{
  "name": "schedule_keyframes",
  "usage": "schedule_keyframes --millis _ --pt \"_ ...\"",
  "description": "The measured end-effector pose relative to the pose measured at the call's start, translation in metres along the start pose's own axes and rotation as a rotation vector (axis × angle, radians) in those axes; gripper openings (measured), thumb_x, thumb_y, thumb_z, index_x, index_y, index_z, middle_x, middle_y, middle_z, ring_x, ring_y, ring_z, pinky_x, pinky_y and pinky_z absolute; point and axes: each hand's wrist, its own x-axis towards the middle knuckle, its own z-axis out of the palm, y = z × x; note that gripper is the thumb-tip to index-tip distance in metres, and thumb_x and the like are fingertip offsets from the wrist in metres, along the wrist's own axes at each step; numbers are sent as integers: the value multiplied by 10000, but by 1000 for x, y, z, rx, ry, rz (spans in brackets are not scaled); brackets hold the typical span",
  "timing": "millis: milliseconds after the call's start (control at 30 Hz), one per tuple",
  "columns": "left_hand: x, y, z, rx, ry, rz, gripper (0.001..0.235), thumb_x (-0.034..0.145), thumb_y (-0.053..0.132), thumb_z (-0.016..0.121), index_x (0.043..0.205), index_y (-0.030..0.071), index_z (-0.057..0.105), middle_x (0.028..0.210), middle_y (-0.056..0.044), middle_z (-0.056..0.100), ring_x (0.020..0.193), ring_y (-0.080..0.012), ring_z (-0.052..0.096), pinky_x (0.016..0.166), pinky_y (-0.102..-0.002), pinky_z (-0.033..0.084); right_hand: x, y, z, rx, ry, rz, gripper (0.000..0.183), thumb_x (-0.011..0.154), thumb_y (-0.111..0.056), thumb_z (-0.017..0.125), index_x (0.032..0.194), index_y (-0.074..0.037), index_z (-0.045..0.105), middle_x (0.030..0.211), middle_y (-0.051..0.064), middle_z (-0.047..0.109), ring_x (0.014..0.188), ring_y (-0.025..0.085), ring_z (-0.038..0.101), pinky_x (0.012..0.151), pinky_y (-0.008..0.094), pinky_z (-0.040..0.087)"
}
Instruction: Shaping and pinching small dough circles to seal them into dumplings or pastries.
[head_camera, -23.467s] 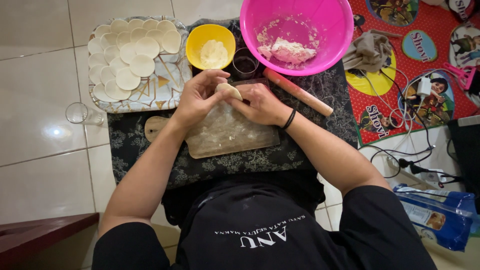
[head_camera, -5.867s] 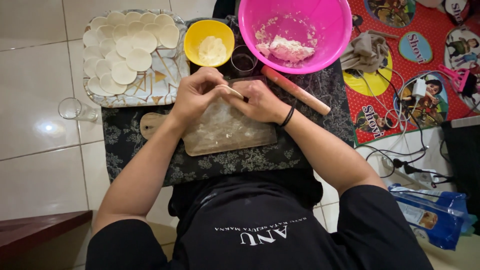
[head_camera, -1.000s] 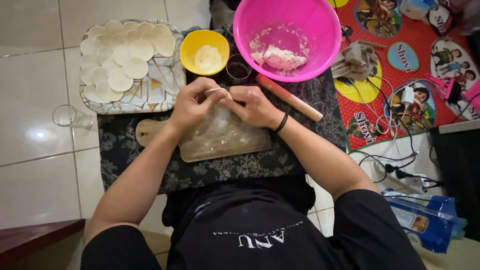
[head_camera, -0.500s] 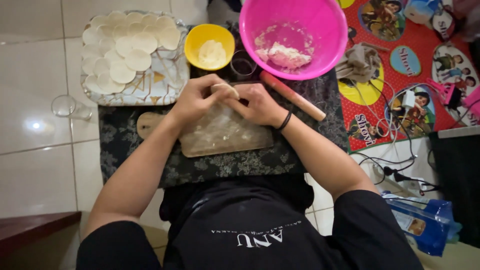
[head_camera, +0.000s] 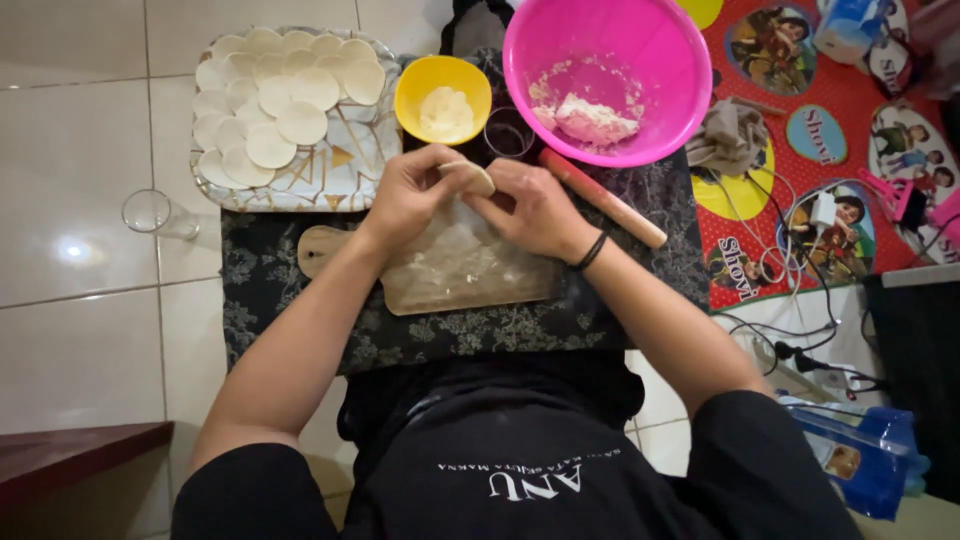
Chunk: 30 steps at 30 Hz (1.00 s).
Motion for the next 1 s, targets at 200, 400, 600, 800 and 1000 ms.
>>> schedule_keyframes --millis 200,400,600,800,1000 --pt "-4 -10 -9 22 47 -69 87 941 33 797 991 -8 738 702 -67 686 587 -67 628 521 -206 543 -13 9 -1 -13 32 130 273 934 -186 778 787 -30 610 670 112 592 588 275 595 582 362 484" --pt "-2 -15 -7 16 95 9 92 922 23 827 877 22 747 717 -38 676 653 -57 583 637 -199 525 -8 18 8 146 -33 234 256 943 -227 779 766 -82 665 662 68 654 641 131 570 626 335 505" --pt "-4 -11 -11 234 61 -3 117 964 150 795 864 93 774 739 -3 721 688 -46 577 659 -215 516 -14 37 15 160 -38 199 339 1002 -208 716 688 -90 666 621 89 666 555 208 598 579 356 494" --pt "-6 -21 -7 174 85 118 116 958 55 791 851 47 748 796 -30 693 765 -69 572 756 -240 525 -6 25 4 170 -61 175 358 1013 -178 728 687 -60 636 601 102 627 564 174 560 588 353 507" --pt "-6 -14 -10 245 65 79 137 991 116 778 870 52 766 835 -29 697 800 -59 579 775 -238 520 -12 36 3 254 -48 229 389 990 -179 739 625 -95 635 552 43 636 534 120 554 560 300 486"
